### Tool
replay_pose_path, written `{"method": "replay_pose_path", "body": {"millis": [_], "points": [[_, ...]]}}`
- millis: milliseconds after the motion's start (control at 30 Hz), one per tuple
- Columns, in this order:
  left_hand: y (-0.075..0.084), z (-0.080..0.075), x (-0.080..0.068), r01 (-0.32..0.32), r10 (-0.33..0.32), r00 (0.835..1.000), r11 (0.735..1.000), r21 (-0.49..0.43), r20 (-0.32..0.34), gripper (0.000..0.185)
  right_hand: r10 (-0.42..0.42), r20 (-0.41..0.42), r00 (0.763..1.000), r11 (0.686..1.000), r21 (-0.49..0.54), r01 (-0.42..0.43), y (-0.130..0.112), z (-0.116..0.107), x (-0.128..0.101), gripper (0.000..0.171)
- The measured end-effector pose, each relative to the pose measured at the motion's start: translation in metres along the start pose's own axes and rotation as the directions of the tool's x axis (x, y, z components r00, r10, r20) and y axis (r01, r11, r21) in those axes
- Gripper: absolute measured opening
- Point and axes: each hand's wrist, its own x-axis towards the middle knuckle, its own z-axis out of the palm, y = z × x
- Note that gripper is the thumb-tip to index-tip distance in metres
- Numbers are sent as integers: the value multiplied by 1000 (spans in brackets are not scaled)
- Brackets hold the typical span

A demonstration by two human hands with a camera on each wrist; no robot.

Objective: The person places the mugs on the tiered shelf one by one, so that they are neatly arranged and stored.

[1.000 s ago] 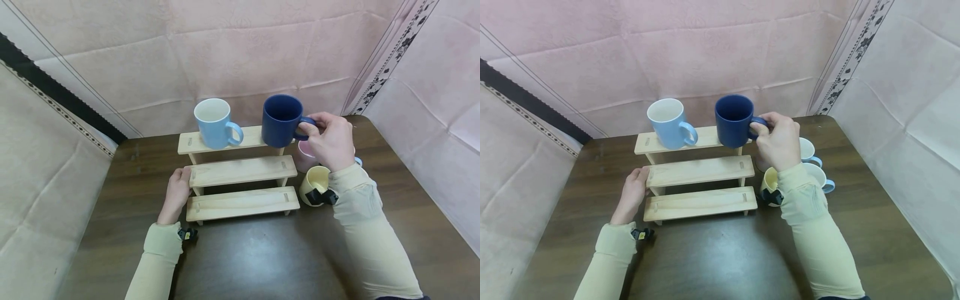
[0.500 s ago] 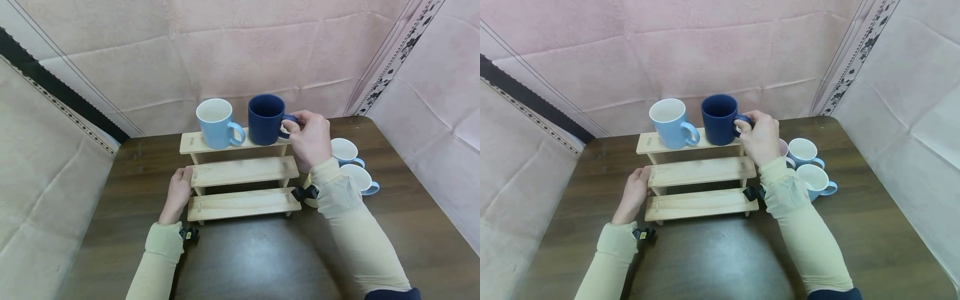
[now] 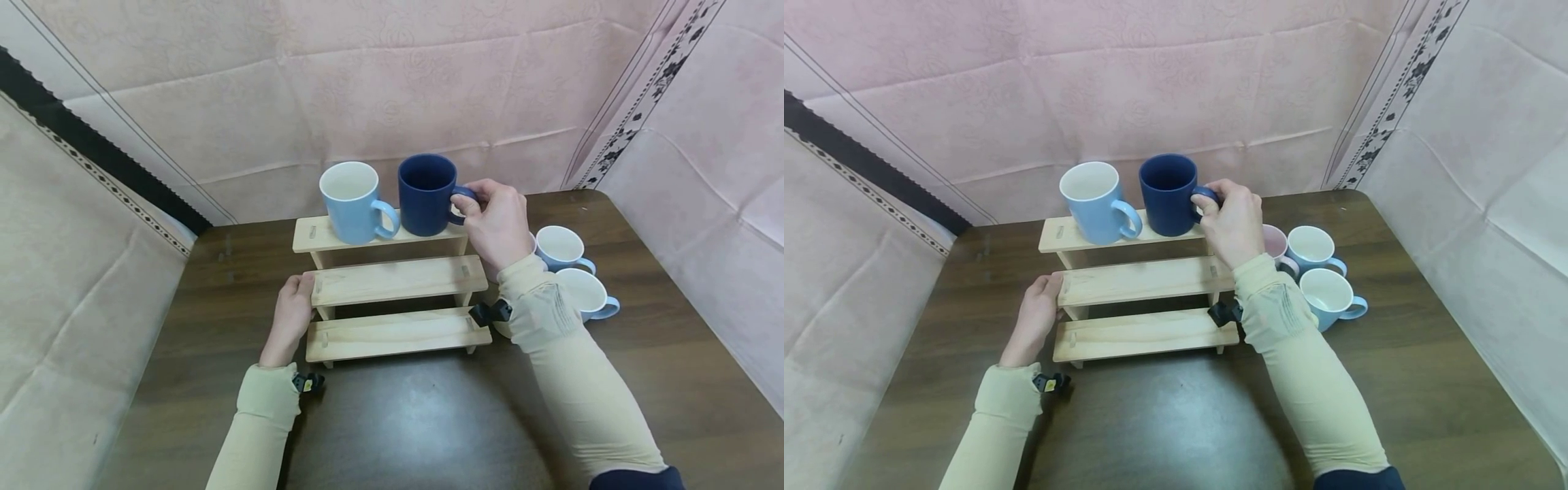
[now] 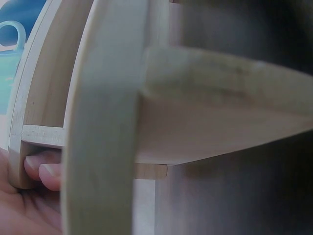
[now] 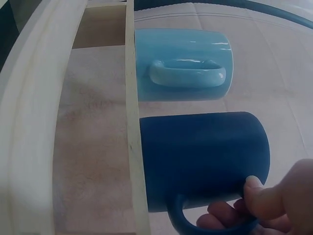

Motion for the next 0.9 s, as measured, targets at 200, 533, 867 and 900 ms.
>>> {"method": "replay_pose_path", "body": {"millis": [200, 533, 867, 900], "points": [[1, -1, 1, -3, 3, 1000, 1000, 0, -6, 48, -14, 79, 997, 1000, -17, 15, 1, -7, -1, 31], [2, -1, -2, 6, -6, 1000, 1000, -9, -4, 51, -25, 19, 1000, 993, -116, 27, 29, -45, -44, 45], [-1, 0, 0, 1, -1, 1000, 1000, -3, 20, 53, 141, -175, 974, 957, -228, -179, 107, -86, -120, 40], [-1, 0, 0, 0, 0, 1000, 1000, 1, 24, 53, 166, -187, 968, 951, -230, -208, 115, -88, -127, 39]]}}
